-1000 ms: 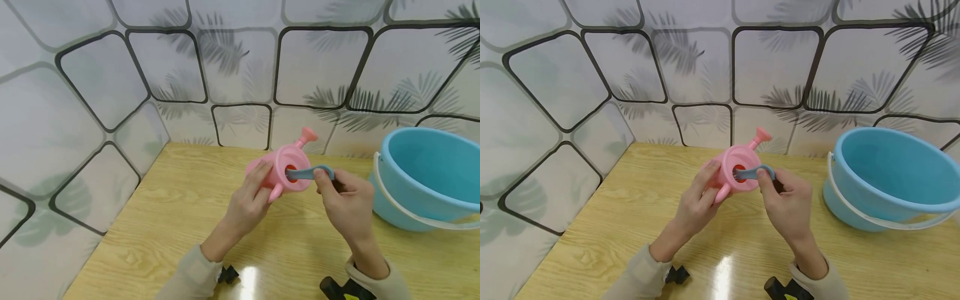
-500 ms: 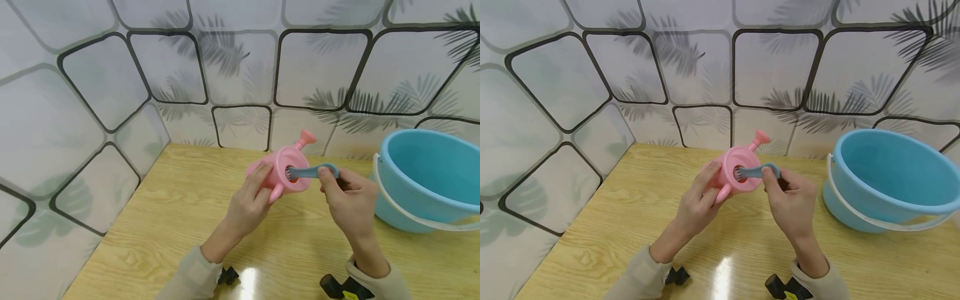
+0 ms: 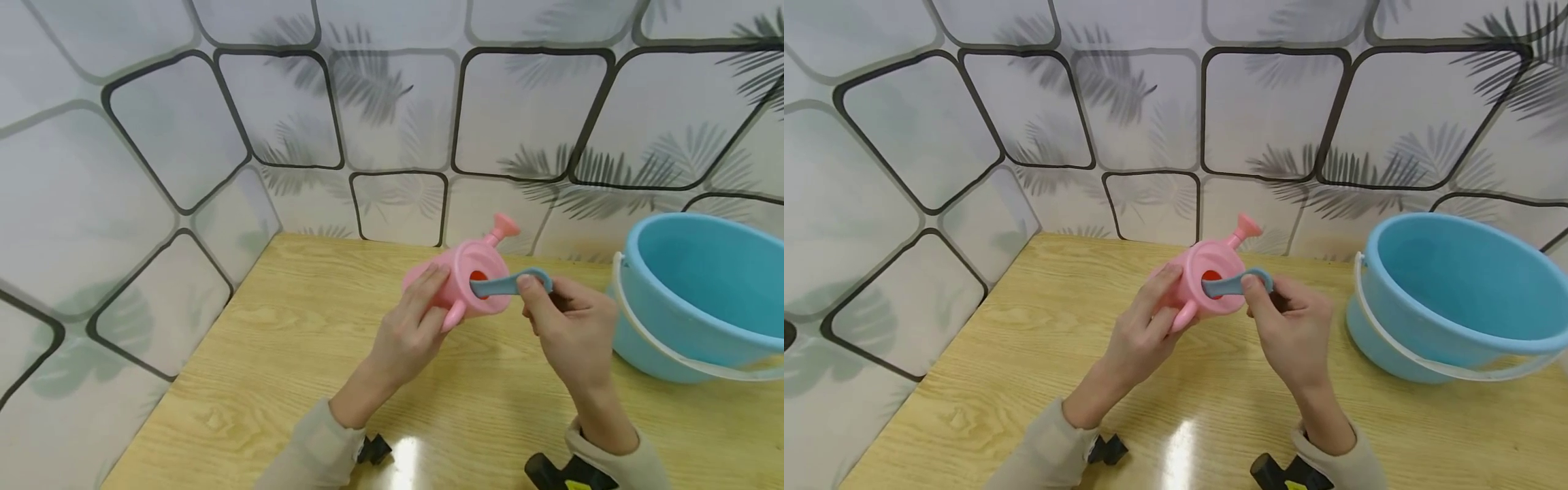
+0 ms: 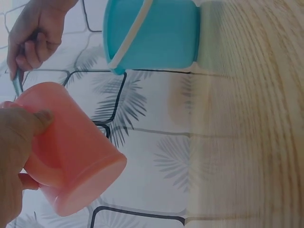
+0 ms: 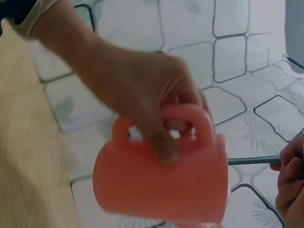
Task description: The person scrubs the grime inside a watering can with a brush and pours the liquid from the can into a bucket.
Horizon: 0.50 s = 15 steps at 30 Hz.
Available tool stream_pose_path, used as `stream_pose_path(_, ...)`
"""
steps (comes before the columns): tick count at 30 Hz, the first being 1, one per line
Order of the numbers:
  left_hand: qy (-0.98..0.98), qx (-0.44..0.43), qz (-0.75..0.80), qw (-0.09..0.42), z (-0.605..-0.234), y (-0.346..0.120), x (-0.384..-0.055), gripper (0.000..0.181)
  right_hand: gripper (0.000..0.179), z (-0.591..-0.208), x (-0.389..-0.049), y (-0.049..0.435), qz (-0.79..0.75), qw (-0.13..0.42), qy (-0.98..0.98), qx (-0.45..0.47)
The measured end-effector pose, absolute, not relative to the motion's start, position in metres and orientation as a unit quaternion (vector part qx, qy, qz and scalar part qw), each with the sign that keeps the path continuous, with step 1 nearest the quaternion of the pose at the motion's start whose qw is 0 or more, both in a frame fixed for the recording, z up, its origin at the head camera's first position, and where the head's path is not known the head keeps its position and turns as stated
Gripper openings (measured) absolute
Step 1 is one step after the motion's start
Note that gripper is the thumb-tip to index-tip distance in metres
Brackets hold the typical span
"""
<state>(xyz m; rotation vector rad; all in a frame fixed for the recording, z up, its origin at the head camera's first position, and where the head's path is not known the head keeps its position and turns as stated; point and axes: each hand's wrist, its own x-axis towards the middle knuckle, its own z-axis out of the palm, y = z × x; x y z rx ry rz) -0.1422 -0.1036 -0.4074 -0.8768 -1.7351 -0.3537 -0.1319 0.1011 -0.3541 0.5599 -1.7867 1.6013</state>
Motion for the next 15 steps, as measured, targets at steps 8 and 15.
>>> stream_pose_path(8, -0.741, -0.368, -0.154, 0.541, -0.4079, -0.1061, -0.1429, 0.030, 0.020, -0.3524, -0.1300, 0.1026, 0.622, 0.347, -0.667, 0.218)
stream_pose_path(15, -0.737, -0.370, -0.156, 0.544, -0.4081, -0.1066, -0.1434, 0.029, 0.019, -0.3477, -0.1249, 0.1048, 0.605, 0.351, -0.677, 0.227)
